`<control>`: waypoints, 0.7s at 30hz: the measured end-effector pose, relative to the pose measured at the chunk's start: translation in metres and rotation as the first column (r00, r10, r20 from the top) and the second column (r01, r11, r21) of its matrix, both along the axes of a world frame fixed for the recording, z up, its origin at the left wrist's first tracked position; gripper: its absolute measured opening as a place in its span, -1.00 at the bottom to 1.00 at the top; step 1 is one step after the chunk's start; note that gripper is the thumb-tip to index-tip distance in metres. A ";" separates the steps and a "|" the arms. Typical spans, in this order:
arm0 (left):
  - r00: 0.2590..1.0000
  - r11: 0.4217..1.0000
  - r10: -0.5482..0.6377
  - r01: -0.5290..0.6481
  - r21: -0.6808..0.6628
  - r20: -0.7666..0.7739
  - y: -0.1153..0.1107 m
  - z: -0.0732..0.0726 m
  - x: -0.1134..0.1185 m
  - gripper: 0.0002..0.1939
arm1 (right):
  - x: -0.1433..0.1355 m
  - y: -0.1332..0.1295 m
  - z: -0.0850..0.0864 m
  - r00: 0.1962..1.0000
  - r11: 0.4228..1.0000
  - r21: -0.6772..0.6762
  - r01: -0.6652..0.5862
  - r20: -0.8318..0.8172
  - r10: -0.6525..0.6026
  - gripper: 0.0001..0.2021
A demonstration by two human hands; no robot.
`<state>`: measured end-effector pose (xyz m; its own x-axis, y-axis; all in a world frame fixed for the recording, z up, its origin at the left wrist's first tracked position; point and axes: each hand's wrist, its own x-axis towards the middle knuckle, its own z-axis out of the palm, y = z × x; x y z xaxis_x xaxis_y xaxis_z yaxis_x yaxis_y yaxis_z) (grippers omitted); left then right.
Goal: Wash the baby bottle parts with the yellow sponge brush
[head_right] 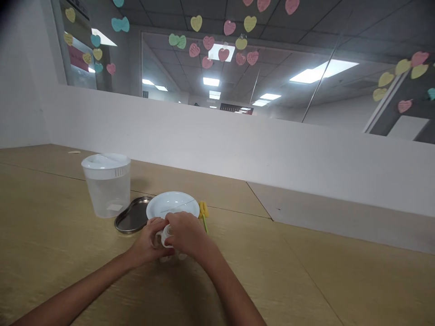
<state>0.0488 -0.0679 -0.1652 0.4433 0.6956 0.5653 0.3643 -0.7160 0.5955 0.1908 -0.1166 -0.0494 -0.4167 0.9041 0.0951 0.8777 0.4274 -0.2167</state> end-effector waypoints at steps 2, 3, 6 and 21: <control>1.000 0.999 -0.016 0.016 -0.027 -0.010 0.000 0.000 -0.002 -0.47 | 0.005 -0.001 0.005 0.995 0.994 -0.050 -0.099 -0.020 0.098 -0.71; 1.000 0.999 -0.014 0.014 -0.034 -0.010 0.000 0.000 -0.003 -0.43 | 0.007 -0.001 0.006 0.988 0.986 -0.069 -0.149 -0.038 0.147 -0.68; 1.000 0.999 0.021 -0.021 -0.036 -0.012 0.001 -0.002 -0.004 -0.32 | 0.008 -0.001 0.009 0.968 0.969 -0.067 -0.236 -0.100 0.229 -0.66; 0.998 0.992 -0.008 0.016 0.129 -0.064 0.003 0.002 -0.007 -0.28 | 0.016 0.005 0.015 0.949 0.982 0.122 -0.142 -0.266 0.170 -0.83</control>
